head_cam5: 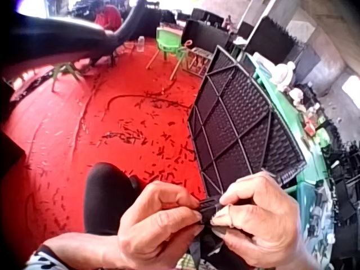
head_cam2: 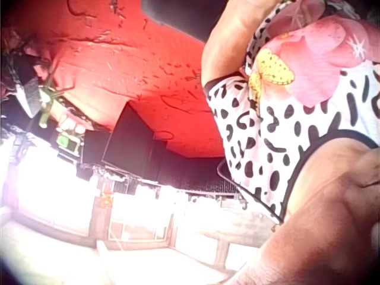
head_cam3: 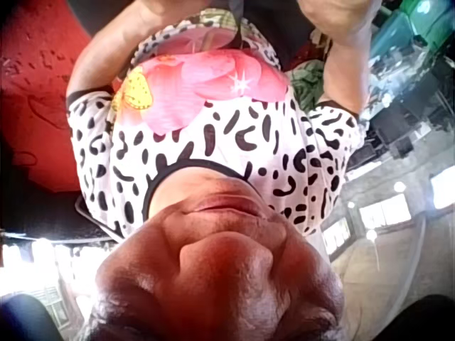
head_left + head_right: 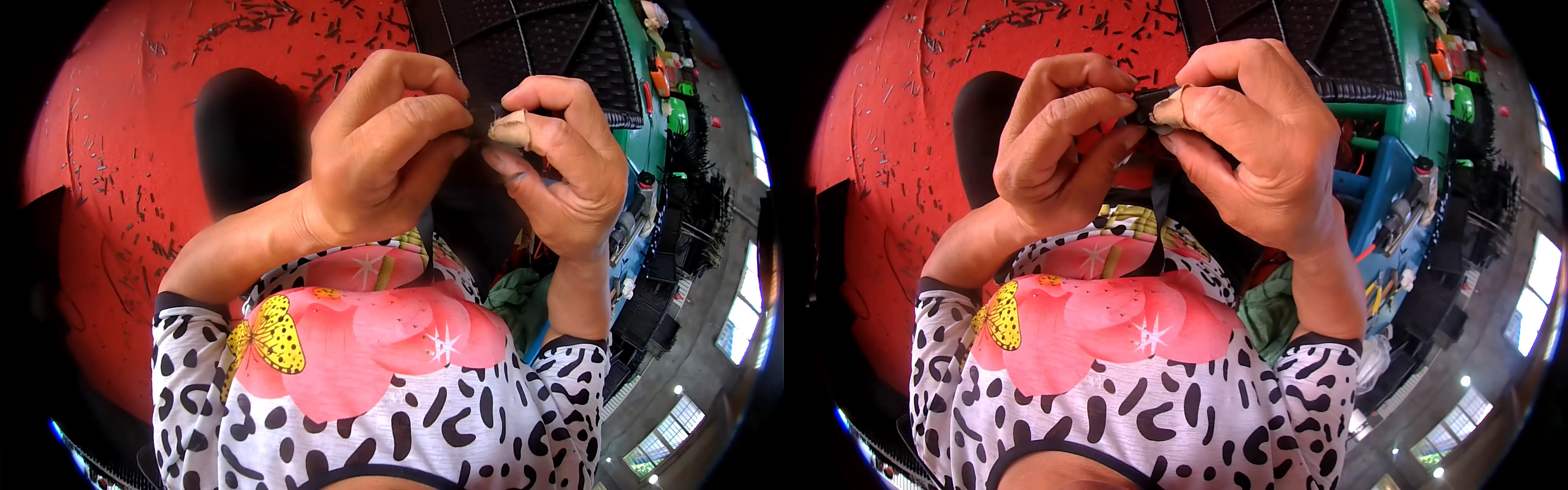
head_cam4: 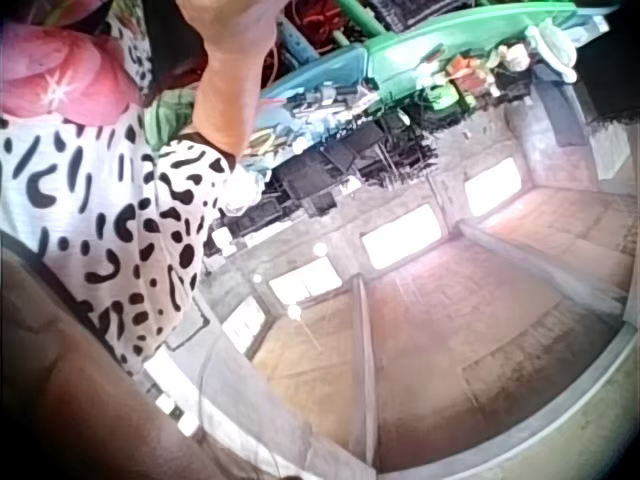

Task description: The person attaches a plastic piece to the edge of a woven furniture panel using a pneumatic tool, then trims excess material with shears and secures a strap by hand.

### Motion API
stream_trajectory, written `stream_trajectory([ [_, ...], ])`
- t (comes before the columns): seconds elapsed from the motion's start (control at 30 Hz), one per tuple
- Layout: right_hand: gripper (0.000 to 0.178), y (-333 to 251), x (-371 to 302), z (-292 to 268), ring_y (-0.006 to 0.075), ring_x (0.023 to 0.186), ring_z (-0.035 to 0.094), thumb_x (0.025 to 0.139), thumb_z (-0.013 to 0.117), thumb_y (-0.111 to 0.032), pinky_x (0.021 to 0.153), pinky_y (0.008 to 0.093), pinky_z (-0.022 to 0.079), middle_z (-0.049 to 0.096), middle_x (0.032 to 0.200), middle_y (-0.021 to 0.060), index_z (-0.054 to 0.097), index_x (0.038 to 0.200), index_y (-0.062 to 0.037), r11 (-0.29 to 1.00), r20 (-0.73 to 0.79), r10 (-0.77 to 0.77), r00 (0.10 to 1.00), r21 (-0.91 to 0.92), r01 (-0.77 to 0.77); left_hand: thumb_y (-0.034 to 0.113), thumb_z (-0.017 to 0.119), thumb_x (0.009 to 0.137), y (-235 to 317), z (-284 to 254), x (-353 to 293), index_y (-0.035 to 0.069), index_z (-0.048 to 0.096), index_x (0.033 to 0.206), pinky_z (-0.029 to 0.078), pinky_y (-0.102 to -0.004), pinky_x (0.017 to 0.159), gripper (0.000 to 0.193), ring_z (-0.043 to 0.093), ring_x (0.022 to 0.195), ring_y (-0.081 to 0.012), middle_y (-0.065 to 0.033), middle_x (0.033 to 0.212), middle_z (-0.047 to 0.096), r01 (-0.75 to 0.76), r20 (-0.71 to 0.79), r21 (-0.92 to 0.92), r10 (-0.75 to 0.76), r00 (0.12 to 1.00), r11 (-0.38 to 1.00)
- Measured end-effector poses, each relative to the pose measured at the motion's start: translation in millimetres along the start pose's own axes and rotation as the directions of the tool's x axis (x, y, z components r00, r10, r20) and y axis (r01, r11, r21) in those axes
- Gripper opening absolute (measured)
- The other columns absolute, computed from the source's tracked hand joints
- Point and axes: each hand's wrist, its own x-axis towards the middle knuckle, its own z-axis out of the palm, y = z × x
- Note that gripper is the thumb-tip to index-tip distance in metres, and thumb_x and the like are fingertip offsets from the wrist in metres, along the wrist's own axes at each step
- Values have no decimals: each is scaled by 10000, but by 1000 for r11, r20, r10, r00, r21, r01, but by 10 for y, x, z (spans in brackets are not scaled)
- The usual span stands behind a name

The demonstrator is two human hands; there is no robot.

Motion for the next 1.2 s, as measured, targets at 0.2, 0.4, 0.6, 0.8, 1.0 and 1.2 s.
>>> stream_trajectory([
  [0.2, 268, 28, -6, 47, 176, 821, 600, 640, 736, 32, 738, 262, 486, 615, 954, 114, 641, 890, 20, 1000, -68, -12, 998, 16, 14, -122, 667, 616, 21, -7, -15, -12, 603, 880, 481, -280, 622, 293, 588, 744, -234, -140, 888, 572, 90, -4, -120, -91, 996, 989],
  [0.4, 234, 108, -70, 148, 251, 785, 606, 590, 654, 62, 677, 306, 495, 609, 880, 133, 655, 818, 8, 974, -226, -43, 973, 208, 91, -127, 684, 602, -68, -78, -21, -13, 600, 900, 485, -276, 618, 330, 597, 743, -229, -137, 878, 575, 89, 20, -181, -87, 996, 980],
  [0.6, 119, -11, -295, 261, 302, 771, 594, 742, 640, -84, 657, 356, 495, 603, 868, 170, 617, 799, 18, 927, -284, -97, 954, 324, 191, -130, 698, 638, 12, -198, 116, -101, 575, 987, 497, -288, 698, 371, 595, 836, -237, -213, 947, 569, 70, 204, -73, -54, 977, 995],
  [0.8, 125, -1, -585, 304, 283, 711, 579, 723, 628, -55, 633, 378, 493, 583, 827, 119, 626, 846, -28, 946, -339, -128, 932, 241, 218, -82, 688, 680, 171, -32, 287, -40, 619, 914, 487, -294, 652, 248, 598, 789, -226, -166, 926, 596, -43, 369, 90, 7, 930, 995],
  [1.0, 267, -64, -828, 326, 263, 835, 587, 680, 695, -57, 686, 357, 506, 594, 899, 80, 632, 940, -58, 973, -448, -13, 894, 198, 114, -150, 575, 784, 226, -112, 137, -79, 580, 923, 477, -303, 776, 156, 576, 931, -254, -202, 1048, 575, 77, 337, 114, -112, 935, 990],
  [1.2, 291, 16, -1588, 74, 261, 857, 627, 700, 685, 13, 740, 323, 511, 618, 945, 132, 635, 985, -22, 955, -476, 284, 832, 66, -289, -156, 533, 830, 157, -169, 75, -71, 538, 916, 505, -346, 849, 121, 573, 1006, -288, -218, 1133, 535, -30, 305, 89, 2, 952, 996],
])
